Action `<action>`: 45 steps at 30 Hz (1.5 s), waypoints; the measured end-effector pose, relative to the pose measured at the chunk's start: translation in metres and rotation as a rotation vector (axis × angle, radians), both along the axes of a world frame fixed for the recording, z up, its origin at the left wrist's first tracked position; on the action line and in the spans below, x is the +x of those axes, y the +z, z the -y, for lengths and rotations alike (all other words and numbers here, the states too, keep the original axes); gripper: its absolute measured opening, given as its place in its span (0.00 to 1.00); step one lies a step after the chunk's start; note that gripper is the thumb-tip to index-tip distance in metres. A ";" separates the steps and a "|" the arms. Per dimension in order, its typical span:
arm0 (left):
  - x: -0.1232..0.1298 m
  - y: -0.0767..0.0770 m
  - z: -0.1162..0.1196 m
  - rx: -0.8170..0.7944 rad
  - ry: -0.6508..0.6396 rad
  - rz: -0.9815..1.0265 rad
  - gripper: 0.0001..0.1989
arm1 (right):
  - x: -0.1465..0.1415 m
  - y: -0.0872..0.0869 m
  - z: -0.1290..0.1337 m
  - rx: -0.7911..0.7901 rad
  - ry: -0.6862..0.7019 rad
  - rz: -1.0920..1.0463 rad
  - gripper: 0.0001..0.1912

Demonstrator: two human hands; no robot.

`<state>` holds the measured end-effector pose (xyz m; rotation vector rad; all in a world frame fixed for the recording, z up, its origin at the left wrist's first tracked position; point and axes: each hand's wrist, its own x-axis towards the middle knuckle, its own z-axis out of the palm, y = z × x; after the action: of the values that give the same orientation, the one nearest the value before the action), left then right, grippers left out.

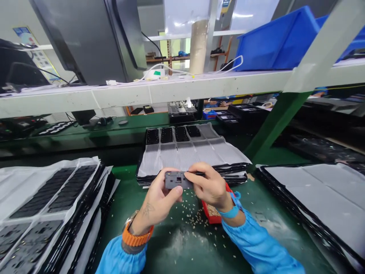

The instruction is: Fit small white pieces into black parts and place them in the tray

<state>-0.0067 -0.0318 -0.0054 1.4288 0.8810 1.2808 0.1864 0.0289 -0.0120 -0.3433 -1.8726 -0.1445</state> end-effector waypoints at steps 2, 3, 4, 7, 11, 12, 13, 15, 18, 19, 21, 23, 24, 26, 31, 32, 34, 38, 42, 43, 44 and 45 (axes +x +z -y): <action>0.001 -0.001 -0.001 0.031 0.070 -0.016 0.15 | 0.000 0.004 0.002 -0.106 0.074 0.049 0.21; 0.001 -0.002 -0.002 0.039 0.093 -0.018 0.13 | 0.001 0.006 0.004 -0.195 0.124 0.065 0.23; 0.000 -0.001 -0.003 0.036 0.108 -0.022 0.12 | 0.001 0.007 0.005 -0.300 0.174 0.067 0.24; 0.000 0.000 -0.005 -0.020 0.099 -0.053 0.09 | -0.001 0.010 0.011 -0.605 0.253 0.012 0.19; 0.003 -0.001 -0.004 -0.032 0.082 -0.081 0.09 | -0.007 0.008 0.014 -0.797 0.267 -0.013 0.06; 0.004 -0.002 -0.004 -0.024 0.083 -0.089 0.10 | -0.008 0.007 0.014 -0.788 0.275 -0.008 0.06; 0.005 -0.003 -0.004 -0.016 0.092 -0.098 0.12 | -0.009 0.007 0.014 -0.752 0.269 -0.010 0.07; 0.007 -0.006 -0.004 0.005 0.142 -0.106 0.15 | -0.009 0.006 0.013 -0.594 0.180 -0.049 0.08; 0.009 -0.008 -0.004 0.039 0.269 -0.090 0.18 | -0.009 0.005 0.014 -0.254 0.026 -0.079 0.11; 0.010 -0.008 -0.003 0.046 0.295 -0.079 0.19 | -0.010 0.004 0.014 -0.166 0.022 -0.051 0.12; 0.011 -0.007 -0.001 0.061 0.328 -0.065 0.19 | -0.012 0.003 0.015 -0.074 0.060 0.021 0.13; 0.013 -0.005 0.002 0.084 0.352 -0.063 0.19 | -0.014 0.002 0.017 -0.058 0.070 0.065 0.14; 0.013 -0.005 0.004 0.097 0.362 -0.066 0.19 | -0.015 0.002 0.017 -0.057 0.064 0.076 0.14; 0.013 -0.004 0.007 0.119 0.369 -0.072 0.18 | -0.015 0.003 0.019 -0.059 0.055 0.096 0.13; 0.009 -0.003 0.011 0.149 0.339 -0.142 0.17 | -0.010 0.007 0.021 -0.059 0.065 0.142 0.09; 0.008 -0.003 0.011 0.151 0.327 -0.162 0.17 | -0.009 0.008 0.021 -0.064 0.068 0.151 0.08; 0.006 -0.002 0.010 0.147 0.303 -0.191 0.16 | -0.007 0.010 0.021 -0.075 0.077 0.165 0.06; 0.008 -0.004 0.007 0.144 0.285 -0.184 0.16 | -0.007 0.015 0.020 -0.093 0.081 0.185 0.03; 0.011 -0.009 0.003 0.125 0.272 -0.159 0.16 | -0.005 0.018 0.020 -0.130 0.067 0.207 0.04; 0.012 -0.009 0.002 0.126 0.269 -0.153 0.17 | -0.005 0.018 0.019 -0.135 0.078 0.215 0.05; 0.012 -0.010 0.002 0.131 0.267 -0.149 0.17 | -0.004 0.017 0.019 -0.129 0.093 0.217 0.06; 0.012 -0.009 0.002 0.137 0.266 -0.144 0.17 | -0.003 0.016 0.018 -0.115 0.107 0.214 0.06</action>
<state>0.0048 -0.0336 -0.0147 1.5649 1.1281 1.4730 0.1834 0.0110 0.0040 -0.3151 -2.1113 -0.0005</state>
